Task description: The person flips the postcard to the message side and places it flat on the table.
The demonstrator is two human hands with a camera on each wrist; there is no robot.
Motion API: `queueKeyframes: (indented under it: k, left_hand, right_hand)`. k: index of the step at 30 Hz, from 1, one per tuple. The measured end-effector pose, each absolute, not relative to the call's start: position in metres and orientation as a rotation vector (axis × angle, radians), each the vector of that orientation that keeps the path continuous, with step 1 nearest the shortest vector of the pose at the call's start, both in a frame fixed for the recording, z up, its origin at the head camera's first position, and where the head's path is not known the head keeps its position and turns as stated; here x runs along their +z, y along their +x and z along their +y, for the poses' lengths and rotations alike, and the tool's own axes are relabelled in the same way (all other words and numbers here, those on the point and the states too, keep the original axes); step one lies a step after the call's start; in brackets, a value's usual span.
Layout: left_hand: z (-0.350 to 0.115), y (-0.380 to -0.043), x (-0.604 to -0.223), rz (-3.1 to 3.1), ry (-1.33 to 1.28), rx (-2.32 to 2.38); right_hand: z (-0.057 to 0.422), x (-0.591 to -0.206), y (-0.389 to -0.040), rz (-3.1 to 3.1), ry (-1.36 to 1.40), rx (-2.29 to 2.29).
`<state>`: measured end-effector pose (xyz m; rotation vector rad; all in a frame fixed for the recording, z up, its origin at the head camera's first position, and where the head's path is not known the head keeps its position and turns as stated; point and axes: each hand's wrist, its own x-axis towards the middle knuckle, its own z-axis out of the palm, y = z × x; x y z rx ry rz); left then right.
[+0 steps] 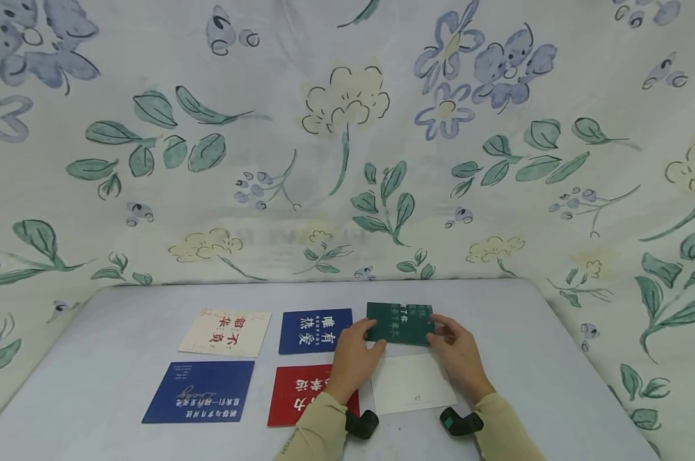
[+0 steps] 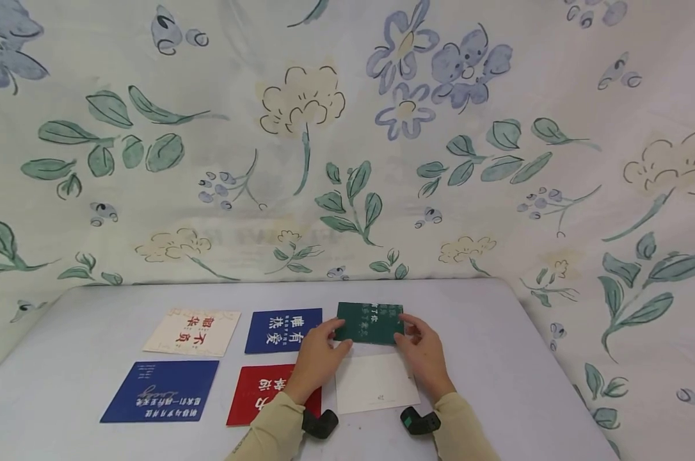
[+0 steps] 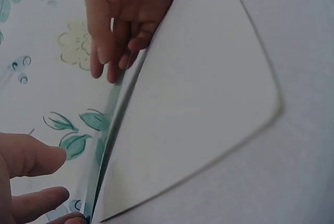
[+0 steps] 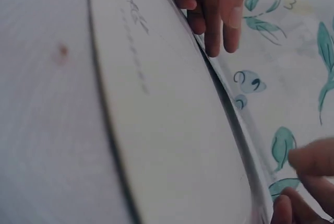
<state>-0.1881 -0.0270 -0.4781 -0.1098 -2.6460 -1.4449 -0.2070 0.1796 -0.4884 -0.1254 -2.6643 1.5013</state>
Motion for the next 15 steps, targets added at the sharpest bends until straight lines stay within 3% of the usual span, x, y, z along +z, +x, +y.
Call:
queueKeyframes:
  k: [15]
  left_hand:
    - [-0.0267,-0.1886,-0.4787,-2.546,-0.040,-1.550]
  right_hand:
    - [0.1805,-0.4930,-0.2082,-2.482,-0.147,1.671]
